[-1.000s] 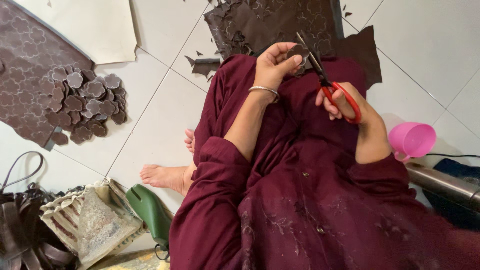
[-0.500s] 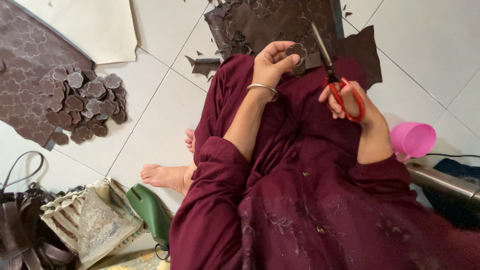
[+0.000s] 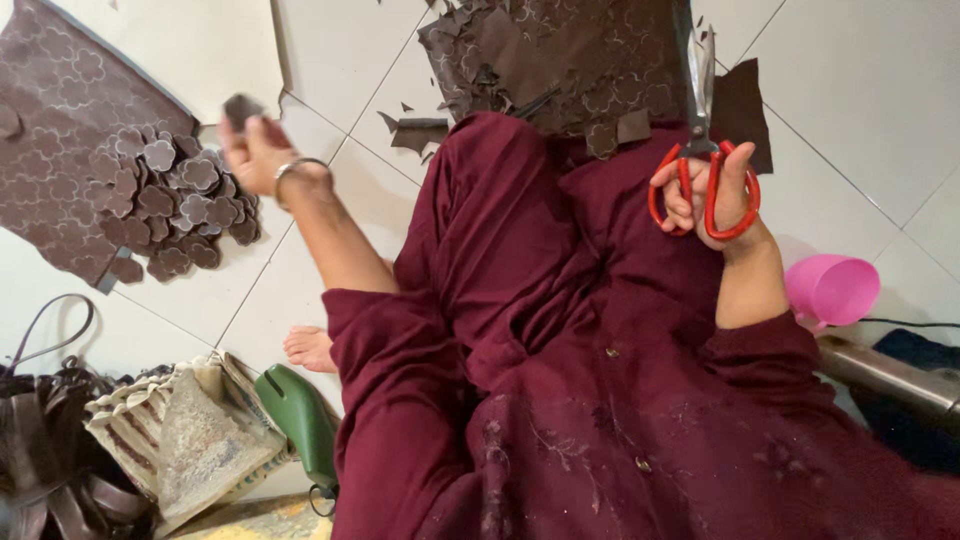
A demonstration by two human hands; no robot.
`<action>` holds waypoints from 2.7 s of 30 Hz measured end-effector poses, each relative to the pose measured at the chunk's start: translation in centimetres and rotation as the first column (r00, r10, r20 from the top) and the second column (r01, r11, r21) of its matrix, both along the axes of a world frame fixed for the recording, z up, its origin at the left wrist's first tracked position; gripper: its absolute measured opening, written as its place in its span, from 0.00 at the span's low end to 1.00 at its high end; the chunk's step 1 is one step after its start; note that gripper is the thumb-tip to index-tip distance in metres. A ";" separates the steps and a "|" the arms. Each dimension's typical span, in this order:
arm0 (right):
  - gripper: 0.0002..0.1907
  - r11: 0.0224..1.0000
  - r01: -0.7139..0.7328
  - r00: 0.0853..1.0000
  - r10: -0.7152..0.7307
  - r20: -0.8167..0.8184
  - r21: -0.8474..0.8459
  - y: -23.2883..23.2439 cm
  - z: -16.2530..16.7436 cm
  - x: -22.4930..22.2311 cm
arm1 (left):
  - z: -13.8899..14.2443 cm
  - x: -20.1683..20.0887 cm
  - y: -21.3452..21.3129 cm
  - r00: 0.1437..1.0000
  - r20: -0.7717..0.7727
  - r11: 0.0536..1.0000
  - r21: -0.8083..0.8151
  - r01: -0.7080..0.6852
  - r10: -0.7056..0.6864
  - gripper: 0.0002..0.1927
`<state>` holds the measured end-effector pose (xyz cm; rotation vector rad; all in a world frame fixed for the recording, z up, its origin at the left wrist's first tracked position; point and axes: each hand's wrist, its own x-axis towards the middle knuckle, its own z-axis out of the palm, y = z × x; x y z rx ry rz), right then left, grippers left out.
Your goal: The person sits on the floor cutting flower-shaped pieces from brown patterned leather using red-handled scissors, trimming around pre-marked outlines. They set each finished flower onto a growing pile of cut pieces on the floor and pick up new leather sections to continue cutting.
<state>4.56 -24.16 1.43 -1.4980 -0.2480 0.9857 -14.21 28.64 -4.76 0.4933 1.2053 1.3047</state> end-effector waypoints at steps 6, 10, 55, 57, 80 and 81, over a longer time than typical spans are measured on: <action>0.62 0.999 0.016 0.999 -0.017 0.050 0.038 0.5 0.2 -0.4 | 0.9 0.8 0.6 0.928 -0.340 0.952 0.302 -0.049 0.155 0.29; 0.61 0.999 0.025 0.998 -0.027 0.063 0.027 0.5 0.3 -0.6 | 2.7 11.6 -8.0 0.861 -0.179 0.721 0.481 0.499 -0.477 0.24; 0.38 0.992 -0.122 0.908 0.099 0.407 0.029 4.1 7.8 -5.9 | 12.3 7.7 -30.5 0.293 0.266 0.369 0.303 0.879 -0.918 0.20; 0.47 0.981 -0.183 0.860 0.191 0.473 -0.063 4.1 9.5 -6.6 | 13.8 6.8 -30.2 0.285 0.311 0.380 0.308 0.872 -0.907 0.20; 0.54 0.967 -0.247 0.839 0.243 0.487 -0.057 5.2 15.1 -10.3 | 19.7 2.9 -30.8 0.313 0.271 0.395 0.342 0.852 -0.910 0.21; 0.54 0.969 -0.241 0.848 0.236 0.475 -0.051 5.0 14.7 -10.3 | 19.7 2.9 -30.9 0.313 0.280 0.399 0.345 0.849 -0.907 0.21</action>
